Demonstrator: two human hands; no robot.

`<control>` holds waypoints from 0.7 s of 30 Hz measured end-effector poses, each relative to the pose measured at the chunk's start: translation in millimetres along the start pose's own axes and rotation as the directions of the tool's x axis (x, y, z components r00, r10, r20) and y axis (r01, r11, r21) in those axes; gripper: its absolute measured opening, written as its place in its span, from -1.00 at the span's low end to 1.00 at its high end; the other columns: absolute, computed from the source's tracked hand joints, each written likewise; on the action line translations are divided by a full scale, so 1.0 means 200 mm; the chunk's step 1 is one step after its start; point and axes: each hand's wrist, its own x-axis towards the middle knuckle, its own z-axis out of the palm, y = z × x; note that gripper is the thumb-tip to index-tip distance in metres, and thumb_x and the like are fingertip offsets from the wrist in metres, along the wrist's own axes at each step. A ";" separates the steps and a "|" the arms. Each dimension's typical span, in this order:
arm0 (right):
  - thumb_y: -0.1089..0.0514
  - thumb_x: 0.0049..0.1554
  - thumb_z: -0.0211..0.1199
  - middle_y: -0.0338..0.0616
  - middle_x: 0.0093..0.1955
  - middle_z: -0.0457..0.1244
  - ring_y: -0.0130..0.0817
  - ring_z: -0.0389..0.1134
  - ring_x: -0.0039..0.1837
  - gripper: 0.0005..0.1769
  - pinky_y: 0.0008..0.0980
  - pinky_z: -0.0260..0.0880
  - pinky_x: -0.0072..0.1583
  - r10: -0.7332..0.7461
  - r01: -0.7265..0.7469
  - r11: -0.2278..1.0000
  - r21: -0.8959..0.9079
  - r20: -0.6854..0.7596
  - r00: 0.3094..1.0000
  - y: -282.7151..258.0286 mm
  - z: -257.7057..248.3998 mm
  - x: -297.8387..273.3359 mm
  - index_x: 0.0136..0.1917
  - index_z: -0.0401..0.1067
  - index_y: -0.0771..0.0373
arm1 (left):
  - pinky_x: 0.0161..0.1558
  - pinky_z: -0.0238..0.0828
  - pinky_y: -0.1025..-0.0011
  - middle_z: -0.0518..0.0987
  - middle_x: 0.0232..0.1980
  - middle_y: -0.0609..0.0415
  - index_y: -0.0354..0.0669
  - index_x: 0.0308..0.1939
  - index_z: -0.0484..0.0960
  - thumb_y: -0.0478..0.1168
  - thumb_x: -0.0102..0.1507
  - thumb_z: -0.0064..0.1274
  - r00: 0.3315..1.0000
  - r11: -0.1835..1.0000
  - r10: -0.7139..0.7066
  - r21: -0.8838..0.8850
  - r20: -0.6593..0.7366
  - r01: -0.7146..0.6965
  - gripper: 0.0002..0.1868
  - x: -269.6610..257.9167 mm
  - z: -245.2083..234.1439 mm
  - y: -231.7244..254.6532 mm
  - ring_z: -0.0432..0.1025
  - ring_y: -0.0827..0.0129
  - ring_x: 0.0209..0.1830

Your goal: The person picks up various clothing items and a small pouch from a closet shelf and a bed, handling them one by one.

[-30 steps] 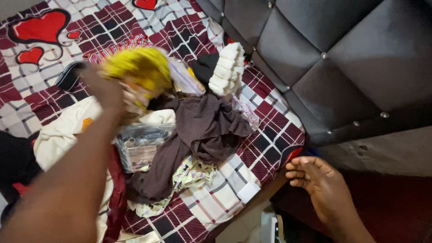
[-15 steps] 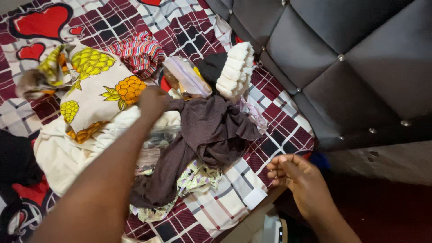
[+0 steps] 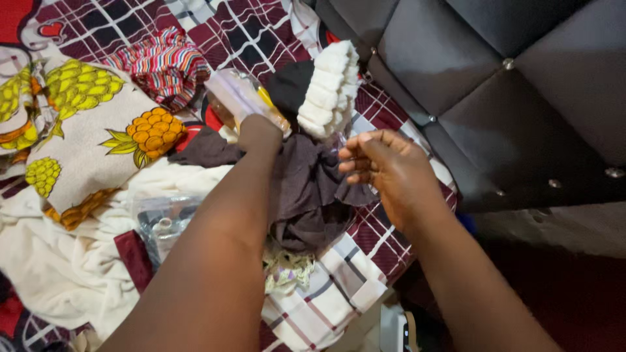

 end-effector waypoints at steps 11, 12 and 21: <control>0.07 0.27 0.08 0.03 -0.02 0.39 -0.25 0.42 -0.04 -0.70 -0.27 0.44 0.02 0.167 -0.159 0.984 0.083 -0.103 0.981 0.25 -0.16 -0.23 0.04 0.42 0.36 | 0.01 0.46 0.00 0.62 -0.05 -0.34 -0.35 -0.14 0.67 0.14 0.27 0.03 0.993 0.986 0.086 -0.139 -0.079 -0.097 -0.47 0.21 -0.05 -0.27 0.53 -0.17 -0.01; 0.07 0.27 0.08 0.03 -0.02 0.39 -0.25 0.42 -0.04 -0.70 -0.27 0.44 0.02 0.166 -0.157 0.984 0.086 -0.103 0.981 0.26 -0.17 -0.24 0.04 0.42 0.36 | -0.01 0.47 -0.04 0.65 -0.11 -0.31 -0.31 -0.17 0.69 0.03 0.38 -0.07 0.913 0.922 0.388 0.057 -0.123 -0.384 -0.56 0.27 -0.11 -0.33 0.55 -0.16 -0.08; -0.13 0.19 0.21 -0.02 0.11 0.32 -0.20 0.38 0.12 -0.50 -0.15 0.46 0.12 0.149 -0.149 0.989 0.004 -0.052 0.987 0.13 0.03 -0.20 0.17 0.42 0.32 | -0.42 0.39 0.21 0.53 -0.60 -0.05 -0.30 -0.54 0.60 -0.03 0.23 -0.11 0.924 0.765 0.370 -0.534 -0.092 -0.359 -0.57 -0.44 -0.81 -0.07 0.45 0.22 -0.61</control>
